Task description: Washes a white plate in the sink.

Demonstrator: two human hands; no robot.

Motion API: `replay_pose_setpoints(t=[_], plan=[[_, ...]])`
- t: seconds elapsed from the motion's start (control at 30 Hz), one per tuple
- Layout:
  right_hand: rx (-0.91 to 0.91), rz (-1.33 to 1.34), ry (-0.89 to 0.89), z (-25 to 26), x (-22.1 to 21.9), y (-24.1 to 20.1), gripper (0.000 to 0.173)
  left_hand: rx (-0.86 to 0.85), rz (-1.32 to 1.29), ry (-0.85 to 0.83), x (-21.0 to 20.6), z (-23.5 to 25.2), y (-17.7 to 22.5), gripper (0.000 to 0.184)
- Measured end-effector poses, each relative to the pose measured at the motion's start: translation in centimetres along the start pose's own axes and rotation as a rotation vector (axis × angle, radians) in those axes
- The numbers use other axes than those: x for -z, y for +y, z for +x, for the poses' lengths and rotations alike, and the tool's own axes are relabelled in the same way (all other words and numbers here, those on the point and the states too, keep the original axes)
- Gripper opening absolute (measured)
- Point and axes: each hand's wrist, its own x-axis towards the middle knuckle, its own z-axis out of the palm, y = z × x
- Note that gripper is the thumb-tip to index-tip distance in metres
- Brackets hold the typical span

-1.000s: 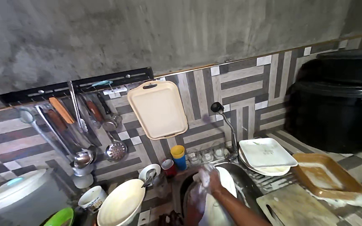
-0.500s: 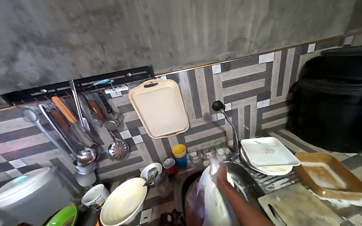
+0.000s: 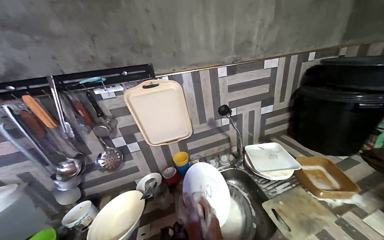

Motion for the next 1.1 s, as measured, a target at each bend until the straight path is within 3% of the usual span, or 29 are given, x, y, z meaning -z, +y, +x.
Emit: replay_pose_setpoints(t=[0.07,0.13,0.23,0.27,0.33,0.4,0.47,0.53,0.6,0.67,0.73,0.87,0.97,1.1], plan=[[0.216,-0.142,-0.078,-1.6,0.6,1.0,0.043,0.001,-0.044,0.046,0.4,0.8,-0.7,0.045],[0.381,-0.304,-0.025,-2.3,1.7,5.3,0.037,0.037,-0.080,0.039,1.5,1.1,-0.4,0.045],[0.244,-0.412,0.200,0.8,5.2,9.7,0.035,0.124,-0.167,0.023,2.2,1.4,-0.8,0.047],[0.188,-0.350,0.294,2.3,6.3,10.3,0.035,0.141,-0.196,-0.004,2.3,1.1,-1.5,0.047],[0.021,0.045,0.371,4.7,8.4,9.3,0.043,0.155,-0.203,-0.091,2.3,0.4,-3.1,0.049],[-0.255,0.538,0.277,5.8,10.7,5.8,0.055,0.205,-0.132,-0.124,1.5,-0.1,-3.9,0.053],[-0.398,0.736,0.113,5.9,12.3,3.3,0.054,0.173,-0.043,-0.067,0.3,-0.2,-5.6,0.052],[-0.354,0.533,0.119,5.7,12.8,1.4,0.054,0.099,0.048,-0.172,-0.5,0.2,-6.4,0.056],[-0.183,0.132,0.136,4.6,12.5,-0.2,0.052,0.135,0.020,-0.417,-0.9,0.7,-5.1,0.063],[0.032,-0.159,0.098,3.0,10.8,-1.2,0.044,0.338,-0.166,-0.612,-0.8,0.9,-1.2,0.056],[0.164,-0.353,0.064,1.6,8.4,-1.1,0.038,0.508,-0.339,-0.588,-1.4,1.2,0.2,0.047],[0.160,-0.390,0.116,-0.7,3.9,2.3,0.035,0.435,-0.334,-0.448,-1.5,1.4,-1.5,0.044],[0.180,-0.315,0.153,-3.1,1.3,3.3,0.037,0.312,-0.059,-0.507,-1.0,2.3,-1.6,0.058],[0.276,-0.166,0.083,-3.5,-0.9,6.1,0.039,0.146,0.219,-0.617,-1.6,4.1,-4.5,0.046]])
